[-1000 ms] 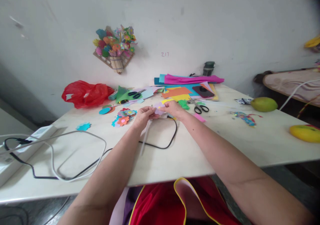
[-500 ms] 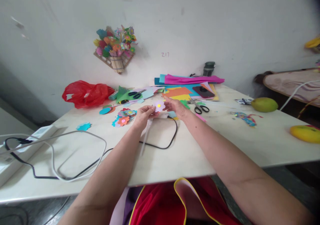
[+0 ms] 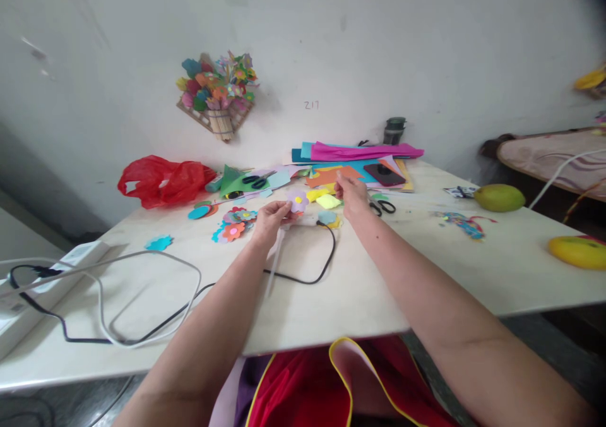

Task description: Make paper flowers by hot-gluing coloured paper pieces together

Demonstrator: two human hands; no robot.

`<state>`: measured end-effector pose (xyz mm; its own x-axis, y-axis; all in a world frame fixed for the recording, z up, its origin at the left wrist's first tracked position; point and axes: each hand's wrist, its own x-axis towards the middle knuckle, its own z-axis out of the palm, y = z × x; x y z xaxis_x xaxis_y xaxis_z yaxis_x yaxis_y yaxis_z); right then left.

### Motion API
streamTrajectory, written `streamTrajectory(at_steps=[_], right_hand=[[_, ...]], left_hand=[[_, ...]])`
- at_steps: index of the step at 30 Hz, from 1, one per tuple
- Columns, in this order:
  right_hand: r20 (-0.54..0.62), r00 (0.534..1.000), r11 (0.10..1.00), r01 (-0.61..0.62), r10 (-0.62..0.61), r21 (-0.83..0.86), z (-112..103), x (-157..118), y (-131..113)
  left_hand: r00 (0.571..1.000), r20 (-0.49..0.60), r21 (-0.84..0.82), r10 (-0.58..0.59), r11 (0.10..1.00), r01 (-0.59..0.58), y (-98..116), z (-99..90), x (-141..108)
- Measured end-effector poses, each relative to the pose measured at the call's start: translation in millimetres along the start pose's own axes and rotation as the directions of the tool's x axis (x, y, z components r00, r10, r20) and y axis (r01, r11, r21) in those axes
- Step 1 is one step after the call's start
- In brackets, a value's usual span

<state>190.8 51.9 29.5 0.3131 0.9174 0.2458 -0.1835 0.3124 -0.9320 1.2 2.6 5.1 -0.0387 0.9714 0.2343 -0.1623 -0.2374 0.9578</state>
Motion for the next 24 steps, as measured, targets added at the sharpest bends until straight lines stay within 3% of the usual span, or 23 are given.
streamTrajectory(at_steps=[7,12,20,24], right_hand=[[0.213,0.977,0.991,0.048,-0.021,-0.122,3.8,-10.9,2.5],[0.467,0.884,0.995,0.058,-0.014,-0.079,8.3,-16.4,-0.5],[0.356,0.934,0.984,0.046,0.018,-0.170,13.4,-17.7,1.3],[0.387,0.920,0.988,0.007,0.053,-0.153,14.3,-19.1,0.4]], left_hand=[[1.000,0.016,-0.021,-0.009,1.000,0.009,0.4,1.0,-0.9],[1.000,0.021,-0.022,-0.004,1.000,0.005,0.2,0.9,-1.2],[1.000,0.027,-0.026,-0.001,1.000,0.002,-0.9,0.8,-0.7],[0.999,0.034,-0.036,-0.007,0.999,0.009,-0.9,1.3,-0.8]])
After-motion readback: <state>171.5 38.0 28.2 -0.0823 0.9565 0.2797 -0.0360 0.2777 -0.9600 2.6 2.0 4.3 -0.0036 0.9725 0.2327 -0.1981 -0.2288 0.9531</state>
